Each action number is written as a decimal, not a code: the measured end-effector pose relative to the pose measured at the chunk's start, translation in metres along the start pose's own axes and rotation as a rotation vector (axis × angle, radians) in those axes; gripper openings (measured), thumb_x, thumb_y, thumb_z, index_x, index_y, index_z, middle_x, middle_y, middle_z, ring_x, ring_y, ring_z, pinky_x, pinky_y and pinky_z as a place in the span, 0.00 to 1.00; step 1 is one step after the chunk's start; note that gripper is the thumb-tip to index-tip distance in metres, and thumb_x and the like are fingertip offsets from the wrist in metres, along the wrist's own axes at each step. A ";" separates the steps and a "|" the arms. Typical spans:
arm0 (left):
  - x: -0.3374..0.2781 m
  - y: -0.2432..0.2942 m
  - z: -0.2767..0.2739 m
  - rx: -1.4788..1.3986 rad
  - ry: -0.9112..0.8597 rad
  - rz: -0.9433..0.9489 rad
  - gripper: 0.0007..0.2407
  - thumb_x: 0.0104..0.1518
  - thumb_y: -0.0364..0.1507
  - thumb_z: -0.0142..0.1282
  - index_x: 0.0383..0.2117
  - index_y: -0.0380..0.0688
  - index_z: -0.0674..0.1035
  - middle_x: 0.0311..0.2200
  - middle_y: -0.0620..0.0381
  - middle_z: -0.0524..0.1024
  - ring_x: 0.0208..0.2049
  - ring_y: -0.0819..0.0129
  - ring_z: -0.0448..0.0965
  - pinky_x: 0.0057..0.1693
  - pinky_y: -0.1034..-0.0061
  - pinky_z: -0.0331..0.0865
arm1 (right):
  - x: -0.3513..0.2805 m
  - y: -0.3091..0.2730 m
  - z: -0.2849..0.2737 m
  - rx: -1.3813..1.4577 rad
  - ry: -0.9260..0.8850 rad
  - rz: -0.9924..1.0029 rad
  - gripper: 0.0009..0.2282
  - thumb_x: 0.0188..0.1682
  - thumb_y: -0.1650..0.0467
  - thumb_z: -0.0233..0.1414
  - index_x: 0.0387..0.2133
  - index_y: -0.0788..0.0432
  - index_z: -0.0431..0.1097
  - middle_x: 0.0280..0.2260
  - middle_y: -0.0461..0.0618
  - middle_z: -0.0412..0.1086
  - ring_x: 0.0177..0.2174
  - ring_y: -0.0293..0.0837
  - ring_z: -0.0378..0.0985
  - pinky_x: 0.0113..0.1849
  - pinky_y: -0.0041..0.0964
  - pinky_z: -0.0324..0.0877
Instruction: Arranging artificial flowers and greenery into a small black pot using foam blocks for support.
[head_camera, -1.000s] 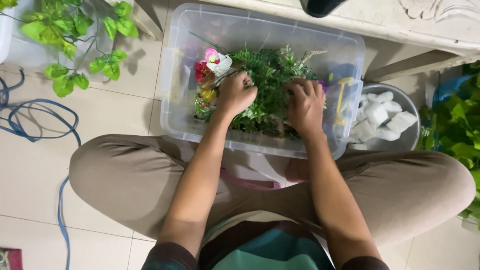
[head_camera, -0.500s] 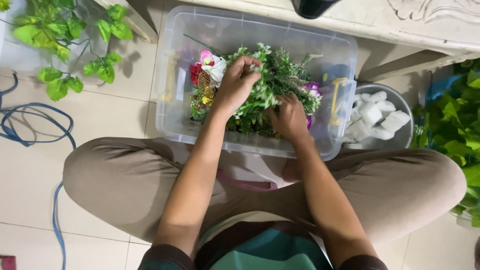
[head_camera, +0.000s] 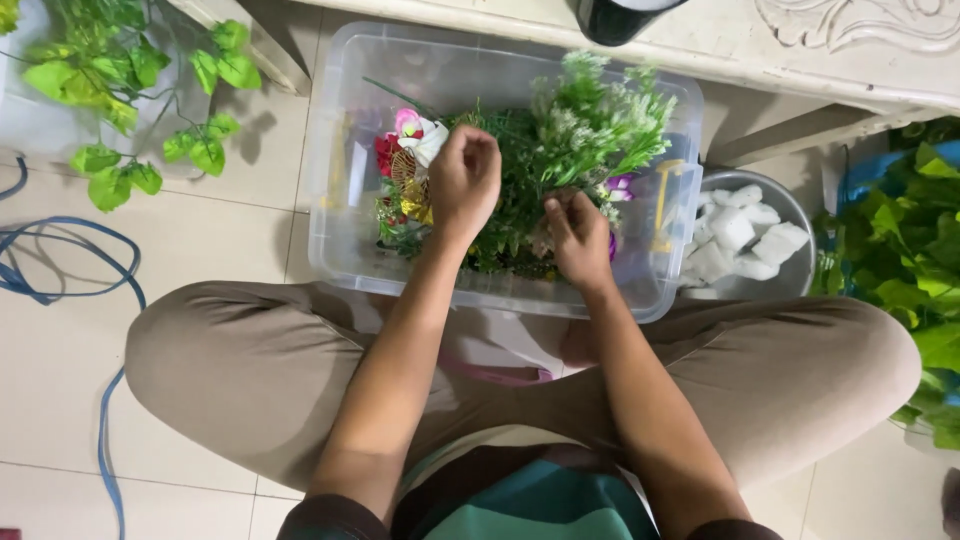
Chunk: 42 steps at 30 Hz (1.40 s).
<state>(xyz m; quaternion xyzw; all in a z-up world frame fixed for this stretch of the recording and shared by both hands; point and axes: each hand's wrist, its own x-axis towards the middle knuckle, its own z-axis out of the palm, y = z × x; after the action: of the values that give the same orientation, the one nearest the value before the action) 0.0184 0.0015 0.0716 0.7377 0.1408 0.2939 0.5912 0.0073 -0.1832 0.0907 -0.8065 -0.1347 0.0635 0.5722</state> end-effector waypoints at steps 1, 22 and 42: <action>-0.007 -0.012 -0.001 0.132 -0.091 -0.051 0.02 0.58 0.29 0.55 0.32 0.48 0.79 0.23 0.56 0.76 0.25 0.63 0.77 0.34 0.71 0.69 | -0.001 -0.002 0.000 0.029 0.025 -0.001 0.07 0.59 0.73 0.51 0.36 0.67 0.72 0.24 0.61 0.75 0.28 0.56 0.81 0.32 0.49 0.71; -0.049 0.026 0.020 0.054 -0.457 -0.358 0.09 0.64 0.33 0.53 0.35 0.42 0.83 0.24 0.47 0.82 0.29 0.54 0.83 0.38 0.63 0.75 | -0.022 -0.003 0.011 0.244 0.358 0.021 0.05 0.55 0.72 0.56 0.39 0.58 0.66 0.27 0.54 0.78 0.26 0.41 0.78 0.33 0.37 0.73; 0.034 0.148 0.052 -0.121 -0.312 -0.099 0.30 0.62 0.30 0.58 0.62 0.24 0.53 0.58 0.26 0.56 0.53 0.43 0.73 0.49 0.59 0.77 | 0.026 -0.017 -0.047 0.939 0.472 0.224 0.06 0.53 0.75 0.55 0.43 0.57 0.71 0.33 0.50 0.80 0.28 0.42 0.84 0.31 0.25 0.80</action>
<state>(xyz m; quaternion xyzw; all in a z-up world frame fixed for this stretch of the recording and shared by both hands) 0.0559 -0.0589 0.2154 0.7296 0.0657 0.1543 0.6630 0.0414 -0.2134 0.1240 -0.4657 0.1274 -0.0055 0.8757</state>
